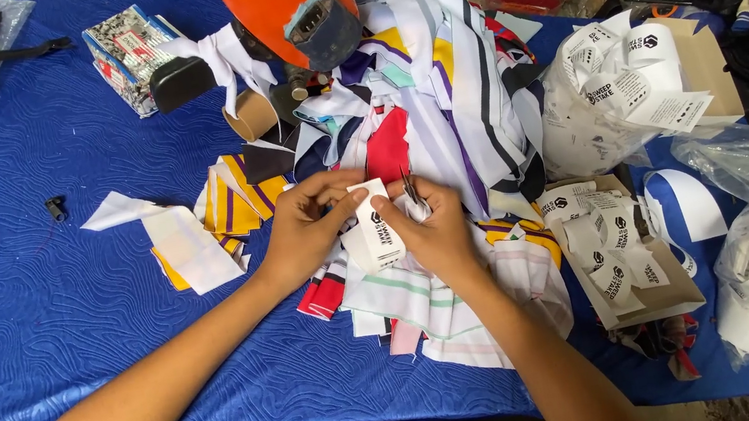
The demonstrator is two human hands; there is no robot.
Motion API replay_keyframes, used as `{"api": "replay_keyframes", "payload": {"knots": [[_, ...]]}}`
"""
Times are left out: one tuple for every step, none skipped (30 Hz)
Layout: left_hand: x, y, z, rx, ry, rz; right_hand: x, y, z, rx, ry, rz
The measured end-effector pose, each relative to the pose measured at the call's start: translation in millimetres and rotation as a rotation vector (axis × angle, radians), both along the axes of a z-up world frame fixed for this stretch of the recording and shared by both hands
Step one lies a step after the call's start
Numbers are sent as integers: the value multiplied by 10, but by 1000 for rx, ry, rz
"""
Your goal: Sorting and inspecting various fabric scraps and garment labels on a workstation table.
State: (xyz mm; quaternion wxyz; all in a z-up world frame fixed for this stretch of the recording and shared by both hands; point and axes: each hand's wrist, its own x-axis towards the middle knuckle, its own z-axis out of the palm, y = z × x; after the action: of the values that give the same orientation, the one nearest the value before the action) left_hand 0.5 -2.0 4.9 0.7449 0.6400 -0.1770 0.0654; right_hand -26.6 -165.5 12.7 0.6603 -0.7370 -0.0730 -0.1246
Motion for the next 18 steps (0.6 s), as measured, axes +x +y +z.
{"api": "replay_keyframes", "payload": {"knots": [[0,-3,-25,0,0,-1,-7,5,12,0,0,-1],[4,-5,-49,-9,7,-2,-10,11,26,-4,0,-2],[7,-6,-73,-17,13,-3,-13,17,40,-8,0,-2],[7,5,-79,-18,14,-3,-6,11,11,-8,1,-2],[7,16,-85,5,-2,-5,1,4,-18,-18,-8,-14],[13,22,-89,26,-19,-7,13,-6,-43,-30,-19,-26],[25,18,-106,25,-19,-6,25,9,-50,-31,-19,-25],[28,5,-130,15,3,-11,23,15,-62,-47,-29,-35],[32,-11,-154,5,26,-17,21,19,-73,-63,-39,-45],[7,-18,-118,4,24,-22,23,19,-65,-64,-40,-50],[-19,-25,-82,1,45,-11,25,18,-55,-65,-48,-81],[-48,-34,-50,-2,67,1,25,14,-49,-66,-55,-111],[-45,-57,-22,-4,66,-3,17,10,-1,-68,-56,-115],[-53,-84,1,-15,106,9,4,2,46,-69,-62,-134],[-60,-111,24,-25,146,21,-7,-7,95,-70,-69,-154],[-58,-148,68,-27,143,16,41,-27,86,-72,-72,-159],[-56,-188,111,-13,126,51,90,-52,77,-63,-96,-182],[-84,-224,139,5,118,84,103,-73,49,-53,-112,-209]]}}
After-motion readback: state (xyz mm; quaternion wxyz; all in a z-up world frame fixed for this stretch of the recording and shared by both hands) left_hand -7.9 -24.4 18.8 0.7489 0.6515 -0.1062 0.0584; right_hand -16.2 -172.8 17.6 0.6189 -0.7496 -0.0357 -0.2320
